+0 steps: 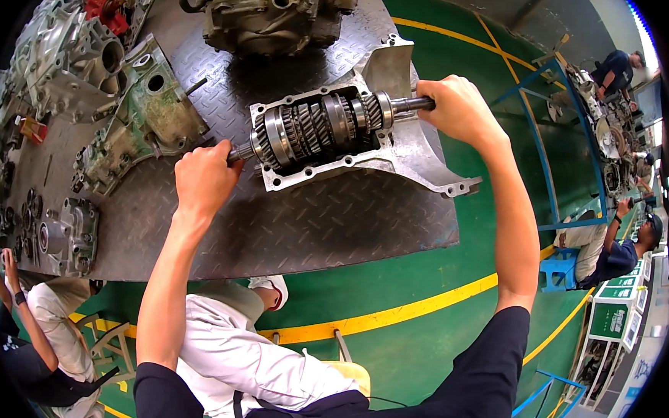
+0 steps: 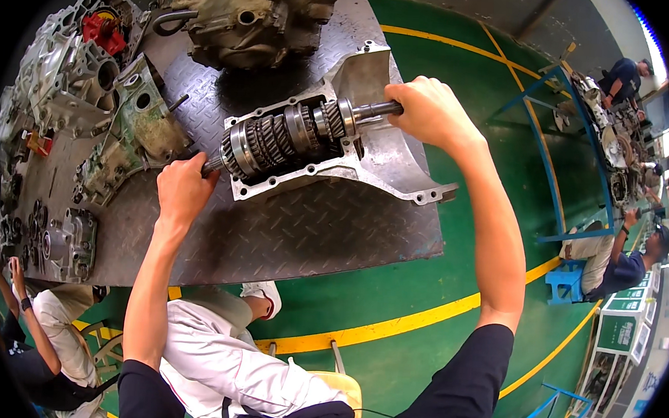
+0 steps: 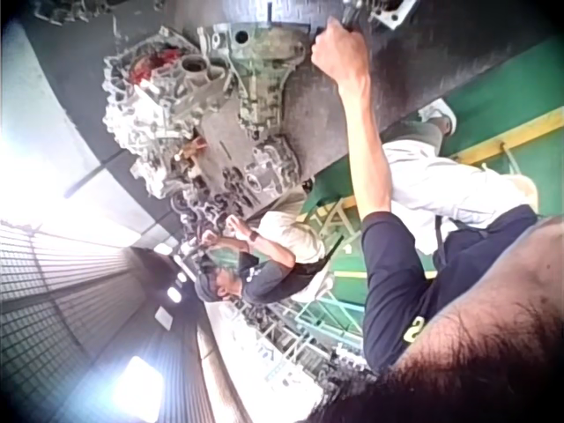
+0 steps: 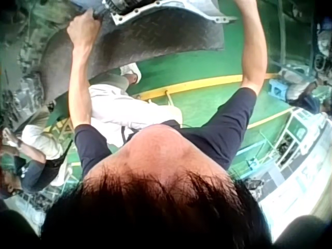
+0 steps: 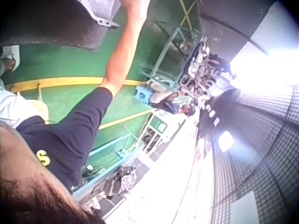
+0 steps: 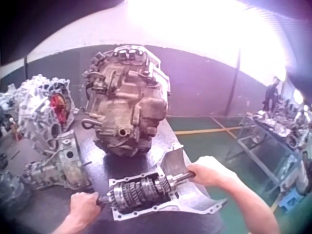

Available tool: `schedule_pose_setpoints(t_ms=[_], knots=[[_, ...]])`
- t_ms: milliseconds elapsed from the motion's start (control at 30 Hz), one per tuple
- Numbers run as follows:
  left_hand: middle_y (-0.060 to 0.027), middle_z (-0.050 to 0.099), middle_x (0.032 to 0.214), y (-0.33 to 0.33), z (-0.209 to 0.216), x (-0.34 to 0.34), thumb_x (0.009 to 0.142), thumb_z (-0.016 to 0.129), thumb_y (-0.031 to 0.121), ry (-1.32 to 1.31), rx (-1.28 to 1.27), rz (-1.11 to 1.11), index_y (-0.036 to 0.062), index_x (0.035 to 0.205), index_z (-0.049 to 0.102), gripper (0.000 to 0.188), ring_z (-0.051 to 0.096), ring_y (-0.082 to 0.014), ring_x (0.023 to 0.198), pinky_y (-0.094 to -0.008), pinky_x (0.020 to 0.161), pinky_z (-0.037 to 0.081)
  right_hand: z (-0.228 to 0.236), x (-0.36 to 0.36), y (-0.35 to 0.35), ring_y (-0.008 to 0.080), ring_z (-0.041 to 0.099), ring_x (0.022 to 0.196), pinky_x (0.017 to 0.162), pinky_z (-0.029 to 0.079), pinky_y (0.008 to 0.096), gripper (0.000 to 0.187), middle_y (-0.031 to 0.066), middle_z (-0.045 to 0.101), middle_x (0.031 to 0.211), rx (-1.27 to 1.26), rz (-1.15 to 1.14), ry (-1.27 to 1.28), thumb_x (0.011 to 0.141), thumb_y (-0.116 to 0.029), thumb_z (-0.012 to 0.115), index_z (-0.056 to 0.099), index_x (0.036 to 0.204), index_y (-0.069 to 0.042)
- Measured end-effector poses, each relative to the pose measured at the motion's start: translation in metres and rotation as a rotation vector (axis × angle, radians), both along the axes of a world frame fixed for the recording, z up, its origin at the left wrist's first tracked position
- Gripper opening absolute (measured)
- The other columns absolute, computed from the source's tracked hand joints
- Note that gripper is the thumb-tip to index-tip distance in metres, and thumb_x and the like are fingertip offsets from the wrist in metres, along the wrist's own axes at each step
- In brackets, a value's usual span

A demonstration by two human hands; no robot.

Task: The person disassembles a transmission shaft assembly, placing gears and bearings onto the workbench. The person then places the gear shaft assembly into a gearbox casing and turns an individual gear by hand.

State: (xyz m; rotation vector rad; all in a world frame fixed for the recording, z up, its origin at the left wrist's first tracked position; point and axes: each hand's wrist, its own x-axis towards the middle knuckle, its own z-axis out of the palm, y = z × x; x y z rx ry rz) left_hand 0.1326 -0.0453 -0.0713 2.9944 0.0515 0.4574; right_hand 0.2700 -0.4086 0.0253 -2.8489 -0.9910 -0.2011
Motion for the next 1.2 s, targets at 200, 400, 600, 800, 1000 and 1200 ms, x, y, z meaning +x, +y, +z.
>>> schedule_pose_setpoints(t_ms=[200, 400, 600, 800, 1000, 1200], knots=[[-0.0175, 0.067, 0.068, 0.002, 0.000, -0.001, 0.078, 0.076, 0.028, -0.009, -0.009, -0.008, 0.0056, 0.081, 0.068, 0.024, 0.067, -0.0386, 0.066, -0.0483, 0.061, 0.053, 0.004, 0.001, 0.003, 0.0364, 0.062, 0.069, 0.062, 0.048, 0.0440, 0.015, 0.0132, 0.063, 0.067, -0.027, 0.039, -0.158, 0.070, -0.011, 0.074, 0.062, 0.077, -0.006], [-0.0177, 0.067, 0.068, 0.000, 0.000, -0.001, 0.077, 0.076, 0.028, -0.013, -0.027, -0.012, 0.0054, 0.080, 0.068, 0.024, 0.067, -0.0384, 0.066, -0.0481, 0.060, 0.052, 0.017, -0.005, 0.007, 0.0323, 0.066, 0.070, 0.061, 0.049, 0.0432, 0.016, 0.0085, 0.065, 0.067, -0.107, -0.007, -0.316, 0.073, -0.019, 0.075, 0.062, 0.078, -0.010], [-0.0176, 0.066, 0.068, 0.000, 0.000, -0.001, 0.077, 0.076, 0.027, -0.008, -0.028, -0.007, 0.0052, 0.080, 0.067, 0.024, 0.067, -0.0383, 0.066, -0.0480, 0.060, 0.052, 0.022, -0.005, 0.002, 0.0321, 0.065, 0.071, 0.062, 0.049, 0.0428, 0.015, 0.0090, 0.064, 0.067, -0.093, -0.007, -0.375, 0.072, -0.017, 0.075, 0.063, 0.079, -0.010], [-0.0173, 0.066, 0.068, 0.001, -0.001, -0.002, 0.077, 0.077, 0.027, -0.012, -0.042, -0.014, 0.0055, 0.079, 0.067, 0.024, 0.067, -0.0381, 0.066, -0.0482, 0.060, 0.052, 0.033, -0.008, -0.014, 0.0301, 0.064, 0.069, 0.062, 0.048, 0.0415, 0.011, 0.0075, 0.063, 0.069, -0.091, 0.008, -0.561, 0.073, -0.010, 0.069, 0.060, 0.079, -0.009], [-0.0170, 0.066, 0.068, 0.000, 0.001, -0.001, 0.077, 0.076, 0.027, -0.025, -0.050, -0.023, 0.0057, 0.079, 0.067, 0.024, 0.067, -0.0381, 0.067, -0.0483, 0.060, 0.052, 0.057, -0.026, -0.026, 0.0214, 0.061, 0.066, 0.061, 0.047, 0.0353, 0.016, 0.0016, 0.058, 0.066, -0.193, 0.011, -0.956, 0.071, -0.009, 0.071, 0.057, 0.077, -0.013], [-0.0167, 0.066, 0.068, 0.000, -0.003, 0.000, 0.077, 0.076, 0.028, 0.001, -0.045, -0.004, 0.0059, 0.080, 0.067, 0.024, 0.067, -0.0382, 0.067, -0.0483, 0.060, 0.052, 0.045, -0.028, -0.024, 0.0274, 0.051, 0.052, 0.052, 0.038, 0.0354, 0.006, 0.0197, 0.051, 0.059, 0.315, -0.030, 0.016, 0.065, 0.002, 0.061, 0.056, 0.069, 0.002]])
